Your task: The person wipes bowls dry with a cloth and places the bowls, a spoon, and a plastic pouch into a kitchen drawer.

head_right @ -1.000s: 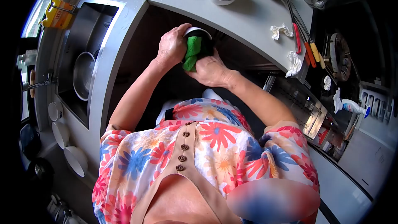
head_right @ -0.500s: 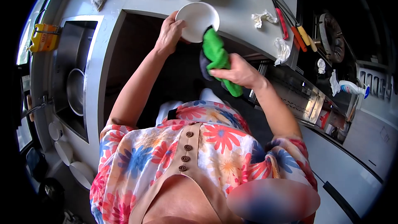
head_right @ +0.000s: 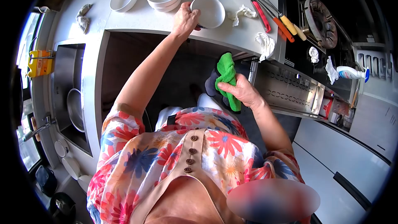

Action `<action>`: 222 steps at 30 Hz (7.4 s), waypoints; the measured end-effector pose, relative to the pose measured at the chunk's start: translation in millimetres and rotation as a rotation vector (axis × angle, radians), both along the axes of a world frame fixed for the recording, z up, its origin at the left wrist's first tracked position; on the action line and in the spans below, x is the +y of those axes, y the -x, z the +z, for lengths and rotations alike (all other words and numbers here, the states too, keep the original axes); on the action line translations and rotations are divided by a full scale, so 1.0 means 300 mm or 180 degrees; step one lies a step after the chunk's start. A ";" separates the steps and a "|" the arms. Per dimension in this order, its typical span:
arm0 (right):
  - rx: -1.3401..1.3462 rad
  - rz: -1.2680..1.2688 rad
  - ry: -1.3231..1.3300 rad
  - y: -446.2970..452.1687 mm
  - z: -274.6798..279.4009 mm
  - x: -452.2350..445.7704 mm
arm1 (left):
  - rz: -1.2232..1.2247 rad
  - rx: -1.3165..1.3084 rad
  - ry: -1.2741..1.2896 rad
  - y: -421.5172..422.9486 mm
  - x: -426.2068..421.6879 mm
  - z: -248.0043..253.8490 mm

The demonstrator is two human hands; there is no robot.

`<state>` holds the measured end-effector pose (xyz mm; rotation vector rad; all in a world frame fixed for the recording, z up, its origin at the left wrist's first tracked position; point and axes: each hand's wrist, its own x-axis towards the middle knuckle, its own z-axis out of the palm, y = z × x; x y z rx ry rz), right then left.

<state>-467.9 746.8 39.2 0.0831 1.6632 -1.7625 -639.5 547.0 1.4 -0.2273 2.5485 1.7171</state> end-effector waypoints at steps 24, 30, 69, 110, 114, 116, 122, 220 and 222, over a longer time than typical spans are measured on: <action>0.0224 0.0750 0.0363 0.161 -0.036 -0.264 | 0.0224 0.0566 0.0525 -0.166 -0.414 0.143; -0.0066 0.1360 0.0634 0.155 -0.024 -0.671 | 0.2400 0.0310 -0.1152 -0.733 -1.238 0.132; -0.0373 0.1498 0.0430 0.408 -0.087 -0.175 | 0.6457 0.0010 0.0459 -1.223 -1.713 0.071; -0.1106 -0.1382 0.1696 1.086 -0.013 0.545 | 0.1578 -0.0565 -0.0880 0.349 0.006 0.159; -0.1247 -0.1249 0.1613 1.173 -0.151 0.613 | 0.1711 -0.0560 -0.3352 0.190 -0.240 0.051; -0.1228 -0.1264 0.1353 1.237 -0.214 0.654 | 0.2272 -0.0136 -0.3802 0.111 -0.215 0.108; -0.0057 -0.1860 0.0873 1.294 -0.200 0.700 | 0.1905 0.1134 -0.4442 -0.068 -0.403 0.026; 0.2267 0.0980 -0.0745 0.829 -0.153 -0.649 | 0.1899 -0.0118 -0.0935 -0.155 -0.243 0.190; 0.2407 0.0637 -0.0513 0.841 -0.276 -0.656 | 0.2140 0.0788 0.0791 -0.128 -0.217 0.121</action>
